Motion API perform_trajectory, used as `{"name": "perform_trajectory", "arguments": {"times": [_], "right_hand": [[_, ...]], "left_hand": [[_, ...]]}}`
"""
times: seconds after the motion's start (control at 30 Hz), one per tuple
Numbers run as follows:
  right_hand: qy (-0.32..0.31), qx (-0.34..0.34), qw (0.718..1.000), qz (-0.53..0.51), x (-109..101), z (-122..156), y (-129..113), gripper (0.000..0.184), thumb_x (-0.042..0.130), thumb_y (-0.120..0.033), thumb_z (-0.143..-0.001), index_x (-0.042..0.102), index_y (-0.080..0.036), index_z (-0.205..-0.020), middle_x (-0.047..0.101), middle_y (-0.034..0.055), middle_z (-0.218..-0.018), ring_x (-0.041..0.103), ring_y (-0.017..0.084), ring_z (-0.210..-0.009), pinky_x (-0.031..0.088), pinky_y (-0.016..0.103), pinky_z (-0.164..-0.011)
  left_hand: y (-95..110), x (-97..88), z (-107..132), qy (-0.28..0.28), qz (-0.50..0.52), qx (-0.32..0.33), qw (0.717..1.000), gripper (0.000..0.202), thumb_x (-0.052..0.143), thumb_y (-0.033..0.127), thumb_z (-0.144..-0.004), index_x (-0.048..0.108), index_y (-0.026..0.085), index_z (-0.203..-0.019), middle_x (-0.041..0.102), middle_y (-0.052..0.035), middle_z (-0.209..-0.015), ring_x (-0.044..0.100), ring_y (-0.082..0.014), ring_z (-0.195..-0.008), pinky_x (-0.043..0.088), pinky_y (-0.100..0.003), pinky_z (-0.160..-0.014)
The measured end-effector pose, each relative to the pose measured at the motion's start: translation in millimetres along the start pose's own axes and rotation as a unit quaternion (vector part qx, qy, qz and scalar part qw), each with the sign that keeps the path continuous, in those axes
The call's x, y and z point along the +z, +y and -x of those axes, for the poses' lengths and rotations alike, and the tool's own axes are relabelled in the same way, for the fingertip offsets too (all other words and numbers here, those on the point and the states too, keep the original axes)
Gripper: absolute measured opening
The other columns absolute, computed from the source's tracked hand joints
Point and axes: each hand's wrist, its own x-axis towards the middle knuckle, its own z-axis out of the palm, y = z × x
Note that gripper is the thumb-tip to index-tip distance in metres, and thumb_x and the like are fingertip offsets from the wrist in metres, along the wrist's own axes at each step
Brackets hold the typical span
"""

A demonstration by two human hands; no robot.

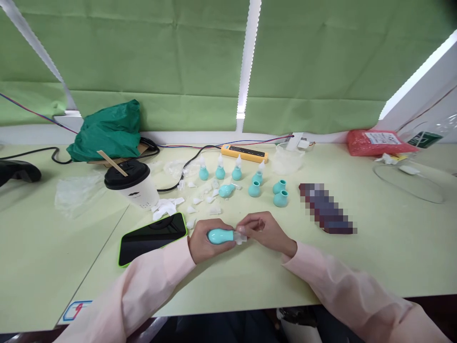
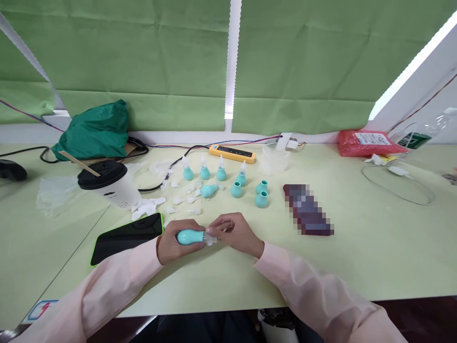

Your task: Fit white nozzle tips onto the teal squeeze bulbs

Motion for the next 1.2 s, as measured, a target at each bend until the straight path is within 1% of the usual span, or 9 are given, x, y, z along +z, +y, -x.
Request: {"name": "perform_trajectory", "arguments": {"times": [0.1,0.27,0.47,0.6,0.7,0.8,0.9,1.07,1.2], "right_hand": [[0.053,-0.119,0.977,0.169,-3.6,-22.9,2.3,0.021,0.051,-0.030,-0.071,0.061,-0.016,-0.085,0.064,0.0054,-0.081,0.058,0.015,-0.071,0.046,0.025,-0.060],[-0.013,-0.177,0.901,0.395,-1.3,-69.7,10.6,0.023,0.051,-0.027,-0.072,0.059,-0.015,-0.089,0.062,0.0049,-0.076,0.055,0.013,-0.062,0.042,0.027,-0.061],[-0.073,-0.194,0.861,0.464,17.9,-87.6,8.2,0.032,0.053,-0.037,-0.071,0.056,-0.017,-0.096,0.059,0.0040,-0.078,0.053,0.017,-0.075,0.038,0.025,-0.062],[-0.034,-0.209,0.821,0.531,28.9,-95.5,3.0,0.029,0.040,-0.029,-0.080,0.050,-0.016,-0.104,0.051,0.0090,-0.095,0.048,0.019,-0.082,0.036,0.029,-0.065],[-0.027,-0.222,0.767,0.602,36.2,-106.4,0.3,0.023,0.043,-0.025,-0.078,0.056,-0.014,-0.093,0.047,0.0133,-0.099,0.041,0.026,-0.090,0.034,0.036,-0.067],[-0.039,-0.227,0.749,0.621,41.1,-114.0,-3.6,0.017,0.047,-0.023,-0.076,0.058,-0.012,-0.082,0.048,0.0144,-0.096,0.038,0.029,-0.094,0.032,0.041,-0.069],[-0.015,-0.243,0.779,0.578,37.1,-110.9,-13.4,0.020,0.043,-0.027,-0.079,0.055,-0.013,-0.088,0.049,0.0128,-0.099,0.036,0.028,-0.099,0.029,0.044,-0.076],[-0.022,-0.203,0.955,0.214,6.4,-77.3,-27.5,0.026,0.047,-0.033,-0.076,0.049,-0.016,-0.096,0.057,0.0020,-0.075,0.051,0.013,-0.068,0.041,0.028,-0.063],[-0.044,-0.098,0.993,0.039,-12.9,-41.1,-17.0,0.031,0.064,-0.030,-0.060,0.060,-0.014,-0.086,0.059,0.0027,-0.074,0.051,0.012,-0.063,0.043,0.025,-0.056]], "left_hand": [[-7.1,0.5,2.3,0.013,0.022,0.014,1.000,0.024,0.065,0.031,-0.056,0.062,0.014,-0.072,0.060,-0.0056,-0.073,0.055,-0.0154,-0.065,0.044,-0.026,-0.060],[-2.0,2.2,4.4,0.000,-0.012,-0.018,1.000,0.020,0.060,0.024,-0.057,0.059,0.015,-0.075,0.059,-0.0011,-0.065,0.052,-0.0113,-0.057,0.041,-0.022,-0.054],[0.0,4.8,6.6,0.028,-0.018,-0.063,0.997,0.021,0.055,0.015,-0.054,0.065,0.013,-0.073,0.062,-0.0018,-0.061,0.050,-0.0109,-0.049,0.039,-0.021,-0.047],[-1.5,6.9,7.8,0.036,-0.006,-0.102,0.994,0.019,0.058,0.012,-0.048,0.066,0.013,-0.065,0.063,-0.0032,-0.061,0.053,-0.0140,-0.052,0.040,-0.023,-0.049],[-1.4,5.3,7.5,0.036,0.024,-0.115,0.992,0.018,0.058,0.011,-0.048,0.065,0.014,-0.064,0.063,-0.0020,-0.060,0.053,-0.0136,-0.053,0.041,-0.022,-0.049],[-2.8,2.2,5.9,0.055,0.079,-0.134,0.986,0.017,0.060,0.016,-0.052,0.064,0.014,-0.069,0.061,-0.0009,-0.059,0.051,-0.0118,-0.051,0.040,-0.021,-0.047],[-5.2,0.3,3.6,0.081,0.166,-0.163,0.969,0.023,0.063,0.026,-0.056,0.061,0.013,-0.075,0.057,0.0004,-0.054,0.047,-0.0088,-0.043,0.039,-0.021,-0.043],[-5.9,-1.6,0.0,0.090,0.272,-0.174,0.942,0.027,0.065,0.031,-0.056,0.059,0.011,-0.073,0.056,0.0005,-0.052,0.048,-0.0093,-0.044,0.041,-0.023,-0.047],[-5.2,-3.8,-0.9,0.077,0.260,-0.196,0.942,0.029,0.069,0.028,-0.050,0.060,0.010,-0.072,0.062,-0.0041,-0.061,0.055,-0.0135,-0.055,0.044,-0.025,-0.053]]}}
